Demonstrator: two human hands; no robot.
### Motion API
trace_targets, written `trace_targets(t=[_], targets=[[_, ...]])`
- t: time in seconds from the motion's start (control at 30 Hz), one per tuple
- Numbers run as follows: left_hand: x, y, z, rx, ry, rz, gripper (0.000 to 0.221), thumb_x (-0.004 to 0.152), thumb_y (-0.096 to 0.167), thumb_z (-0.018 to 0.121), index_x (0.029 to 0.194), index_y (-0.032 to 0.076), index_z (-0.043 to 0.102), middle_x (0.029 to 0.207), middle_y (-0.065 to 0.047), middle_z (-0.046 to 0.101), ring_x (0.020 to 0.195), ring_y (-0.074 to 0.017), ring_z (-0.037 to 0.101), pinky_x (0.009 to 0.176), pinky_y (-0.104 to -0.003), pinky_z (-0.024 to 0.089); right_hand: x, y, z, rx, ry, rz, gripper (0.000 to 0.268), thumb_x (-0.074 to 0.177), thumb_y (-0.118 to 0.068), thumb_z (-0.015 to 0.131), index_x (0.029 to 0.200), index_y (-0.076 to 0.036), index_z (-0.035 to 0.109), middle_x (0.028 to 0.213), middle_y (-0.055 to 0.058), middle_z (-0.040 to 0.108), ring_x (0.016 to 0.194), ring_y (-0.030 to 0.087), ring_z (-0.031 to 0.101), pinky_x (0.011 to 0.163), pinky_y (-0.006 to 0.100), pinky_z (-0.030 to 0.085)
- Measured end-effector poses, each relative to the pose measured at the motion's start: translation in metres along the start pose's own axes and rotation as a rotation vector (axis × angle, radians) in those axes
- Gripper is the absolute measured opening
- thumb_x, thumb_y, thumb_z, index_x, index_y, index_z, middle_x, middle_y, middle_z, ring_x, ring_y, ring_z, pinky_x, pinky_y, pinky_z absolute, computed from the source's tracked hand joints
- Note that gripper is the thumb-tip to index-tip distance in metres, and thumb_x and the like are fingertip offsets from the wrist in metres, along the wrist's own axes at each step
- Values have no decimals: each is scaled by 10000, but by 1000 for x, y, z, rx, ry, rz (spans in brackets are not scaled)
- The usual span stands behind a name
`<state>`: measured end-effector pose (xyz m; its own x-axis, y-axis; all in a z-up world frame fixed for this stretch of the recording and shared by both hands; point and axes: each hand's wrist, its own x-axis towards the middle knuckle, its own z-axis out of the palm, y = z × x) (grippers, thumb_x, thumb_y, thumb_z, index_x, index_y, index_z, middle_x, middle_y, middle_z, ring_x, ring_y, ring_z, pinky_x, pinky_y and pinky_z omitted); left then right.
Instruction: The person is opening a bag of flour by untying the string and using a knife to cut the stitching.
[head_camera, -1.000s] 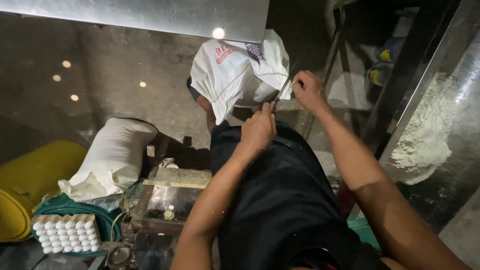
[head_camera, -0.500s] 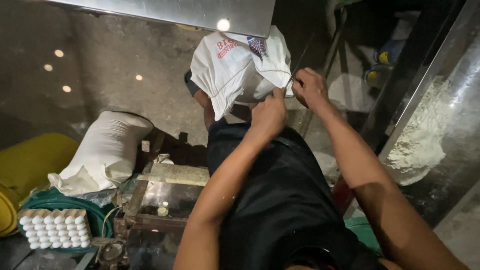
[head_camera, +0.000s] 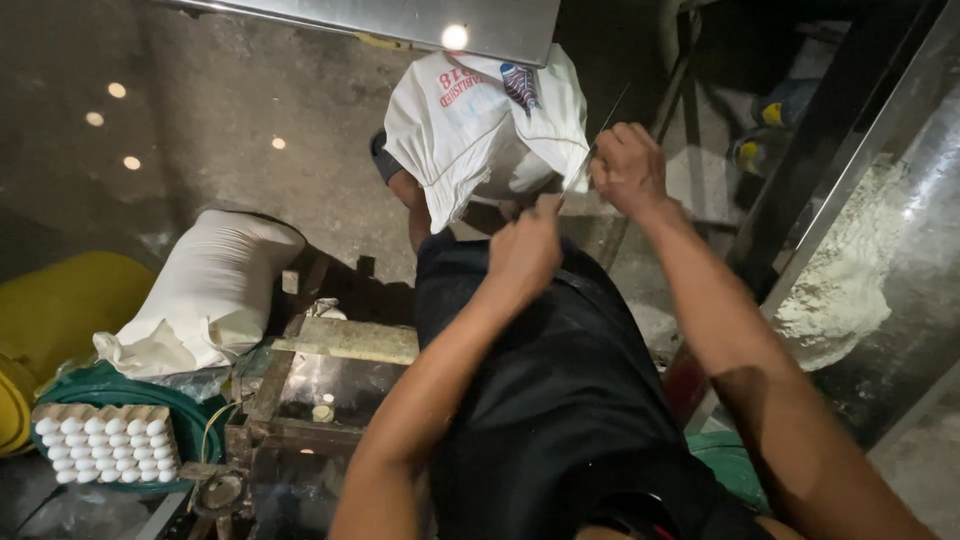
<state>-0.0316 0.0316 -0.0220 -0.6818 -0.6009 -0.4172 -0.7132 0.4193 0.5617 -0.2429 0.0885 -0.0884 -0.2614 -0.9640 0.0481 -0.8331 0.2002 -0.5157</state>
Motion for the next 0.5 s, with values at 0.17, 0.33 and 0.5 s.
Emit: trace_targets(t=[0.17, 0.33, 0.5], targets=[[-54, 28, -79, -44, -117, -113, 248, 1011, 217, 521, 1238, 117, 509, 911, -217, 698, 703, -468, 688, 607, -587, 541, -12, -1, -6, -34, 66, 71, 145, 813, -19, 700, 890, -49, 581, 906, 143, 562, 903, 385, 589, 753, 507, 482], [-39, 41, -96, -107, -61, -115, 307, 1012, 241, 529, 1297, 131, 499, 909, -234, 692, 691, -490, 673, 602, -610, 521, -2, -8, -13, -26, 94, 57, 168, 814, -28, 722, 919, -37, 592, 924, 153, 574, 902, 391, 589, 755, 502, 479], [19, 26, -46, -77, -14, -66, 275, 994, 228, 533, 1207, 54, 527, 915, -258, 719, 807, -502, 683, 702, -591, 550, -4, -2, -6, -13, 128, 35, 177, 803, 5, 737, 892, -54, 596, 884, 130, 580, 859, 363, 603, 742, 474, 487]])
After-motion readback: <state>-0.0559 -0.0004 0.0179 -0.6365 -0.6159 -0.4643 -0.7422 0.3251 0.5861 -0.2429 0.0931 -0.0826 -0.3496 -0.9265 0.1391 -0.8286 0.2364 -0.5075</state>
